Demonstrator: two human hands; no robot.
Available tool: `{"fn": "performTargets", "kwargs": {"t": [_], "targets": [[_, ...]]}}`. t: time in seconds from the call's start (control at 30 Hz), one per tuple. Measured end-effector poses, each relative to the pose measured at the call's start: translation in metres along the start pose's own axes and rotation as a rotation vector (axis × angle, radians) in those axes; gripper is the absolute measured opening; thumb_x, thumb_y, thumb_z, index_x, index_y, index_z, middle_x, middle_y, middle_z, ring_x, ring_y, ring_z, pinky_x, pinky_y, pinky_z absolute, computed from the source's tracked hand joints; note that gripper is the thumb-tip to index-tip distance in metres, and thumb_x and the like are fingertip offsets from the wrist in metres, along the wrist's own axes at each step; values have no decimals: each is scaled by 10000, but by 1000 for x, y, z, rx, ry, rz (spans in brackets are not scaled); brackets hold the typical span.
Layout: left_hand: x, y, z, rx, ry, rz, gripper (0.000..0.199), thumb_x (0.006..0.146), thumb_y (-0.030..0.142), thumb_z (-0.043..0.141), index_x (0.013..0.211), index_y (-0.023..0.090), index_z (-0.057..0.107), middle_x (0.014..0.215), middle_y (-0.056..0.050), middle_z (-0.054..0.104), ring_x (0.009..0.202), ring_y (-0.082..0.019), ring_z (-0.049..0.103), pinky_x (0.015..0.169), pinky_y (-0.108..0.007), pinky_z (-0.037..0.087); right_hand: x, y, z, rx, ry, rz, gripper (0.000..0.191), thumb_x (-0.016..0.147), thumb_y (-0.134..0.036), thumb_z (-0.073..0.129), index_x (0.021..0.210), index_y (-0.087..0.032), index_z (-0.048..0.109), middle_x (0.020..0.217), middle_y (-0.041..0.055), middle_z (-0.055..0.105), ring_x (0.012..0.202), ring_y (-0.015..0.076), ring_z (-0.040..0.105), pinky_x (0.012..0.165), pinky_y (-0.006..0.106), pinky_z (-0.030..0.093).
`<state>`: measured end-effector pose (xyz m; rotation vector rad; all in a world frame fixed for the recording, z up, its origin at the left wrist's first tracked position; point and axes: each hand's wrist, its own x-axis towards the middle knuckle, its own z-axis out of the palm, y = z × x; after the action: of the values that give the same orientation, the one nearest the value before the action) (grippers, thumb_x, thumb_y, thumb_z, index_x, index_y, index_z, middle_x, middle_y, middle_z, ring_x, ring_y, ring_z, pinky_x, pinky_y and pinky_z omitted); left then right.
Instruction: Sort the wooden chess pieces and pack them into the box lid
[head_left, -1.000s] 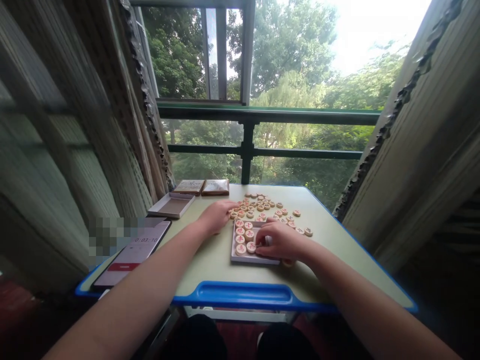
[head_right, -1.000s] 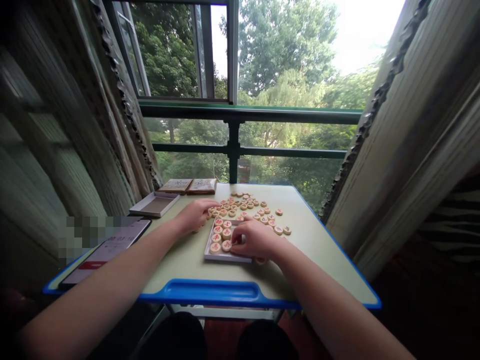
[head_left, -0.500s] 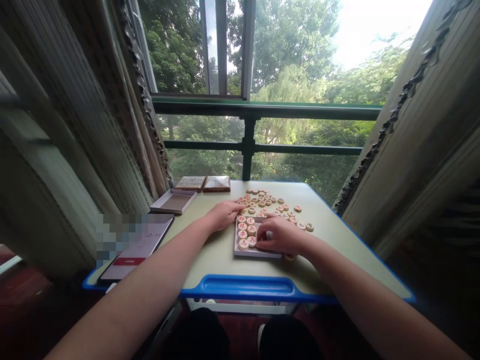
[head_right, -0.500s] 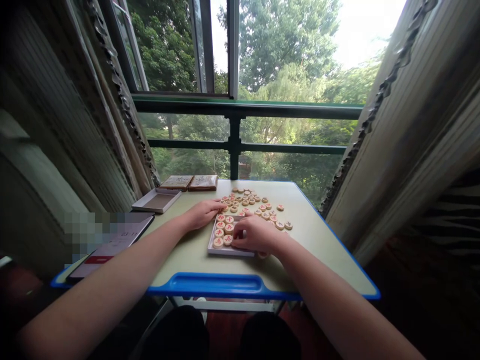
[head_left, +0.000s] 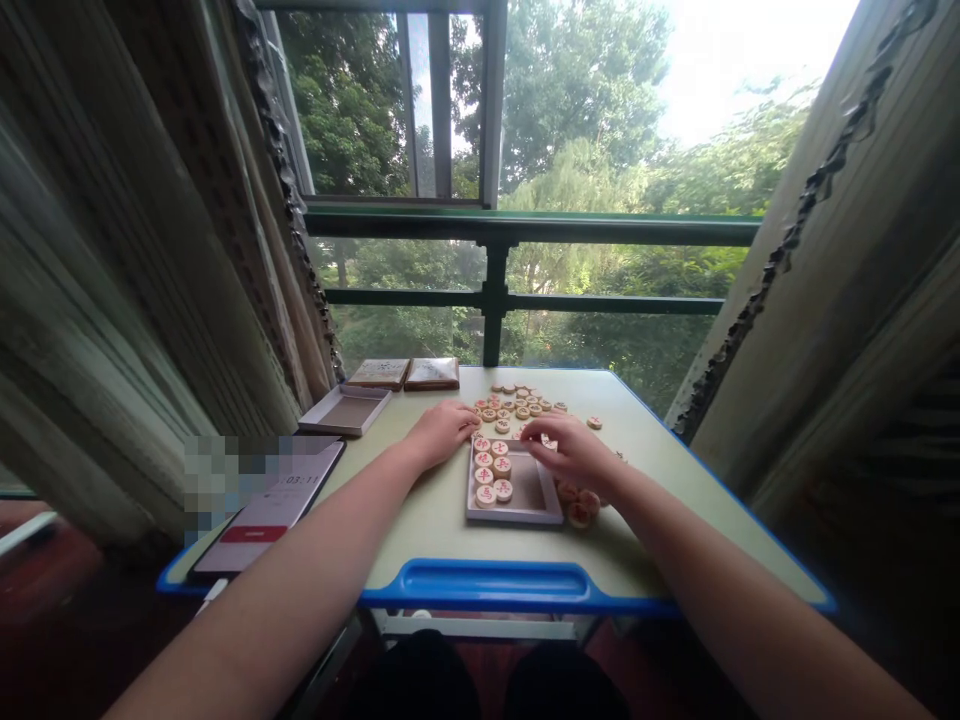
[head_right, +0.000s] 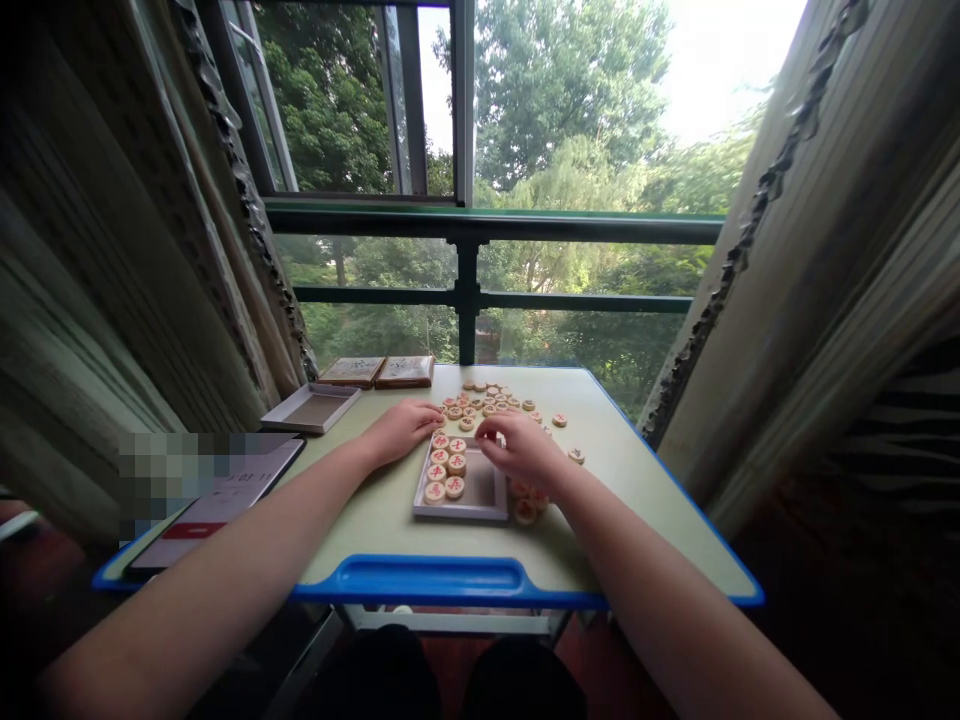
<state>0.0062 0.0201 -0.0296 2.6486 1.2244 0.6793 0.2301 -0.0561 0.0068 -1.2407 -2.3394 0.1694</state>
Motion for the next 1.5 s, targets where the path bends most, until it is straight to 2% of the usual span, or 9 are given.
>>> {"fn": "performTargets", "kwargs": {"t": [0.07, 0.23, 0.33, 0.5, 0.7, 0.83, 1.03, 1.27, 1.5], "targets": [[0, -1, -2, 0, -5, -21, 240, 814, 293, 479, 890, 200, 687, 1001, -60, 663, 963, -197, 567, 898, -315, 411, 5, 14, 6, -56, 72, 43, 235, 822, -231, 472, 938, -194, 673, 973, 69, 653, 930, 198, 522, 833, 341, 373], [1, 2, -2, -14, -1, -135, 195, 774, 294, 519, 818, 174, 666, 916, -75, 671, 854, -201, 595, 800, -309, 448, 13, 36, 14, -96, -80, 31, 313, 879, -278, 395, 938, -213, 696, 1061, 49, 655, 1010, 198, 518, 924, 376, 307], [2, 3, 1, -7, 13, -140, 221, 767, 273, 522, 913, 163, 647, 937, -83, 663, 851, -204, 591, 783, -309, 450, 16, 41, 14, -148, -50, 109, 306, 861, -255, 407, 939, -206, 699, 1067, 55, 653, 984, 205, 517, 899, 370, 325], [2, 2, 2, 3, 87, -136, 451, 782, 248, 512, 1215, 123, 490, 967, -100, 642, 932, -225, 561, 861, -352, 423, 16, 45, 15, -204, -25, 179, 275, 821, -252, 470, 985, -209, 687, 1072, 64, 651, 974, 210, 508, 881, 350, 344], [-2, 3, -4, -212, 239, -123, 494, 798, 190, 472, 1279, 94, 411, 1039, -128, 571, 858, -182, 587, 763, -323, 497, 14, 43, 11, -194, 24, 274, 241, 798, -304, 503, 906, -207, 695, 963, 52, 684, 921, 216, 526, 837, 349, 374], [-3, 13, -7, -354, 338, -90, 470, 761, 195, 534, 1220, 109, 487, 994, -106, 601, 835, -168, 606, 777, -334, 520, 13, 33, 8, -46, 167, 236, 248, 807, -267, 487, 974, -199, 658, 966, 46, 680, 885, 188, 552, 791, 325, 407], [-6, 33, -7, -560, 354, -8, 467, 711, 261, 638, 1148, 118, 553, 962, -100, 656, 854, -179, 632, 796, -359, 537, 11, 11, 13, 247, 96, 116, 247, 805, -352, 519, 896, -181, 671, 847, 33, 683, 735, 142, 583, 683, 260, 435], [-11, 48, -3, -612, 213, 152, 419, 714, 219, 631, 1115, 102, 589, 998, -114, 667, 875, -185, 646, 832, -355, 536, 11, 0, 13, 474, 94, 199, 272, 780, -380, 561, 887, -161, 683, 888, 55, 692, 827, 175, 618, 739, 275, 450], [-14, 52, -8, -633, 262, 141, 406, 716, 247, 632, 1097, 111, 599, 1096, -130, 629, 923, -198, 629, 822, -361, 538, 10, -4, 12, 677, 83, 289, 268, 715, -382, 626, 830, -145, 676, 824, 51, 687, 779, 167, 615, 725, 281, 448]]}}
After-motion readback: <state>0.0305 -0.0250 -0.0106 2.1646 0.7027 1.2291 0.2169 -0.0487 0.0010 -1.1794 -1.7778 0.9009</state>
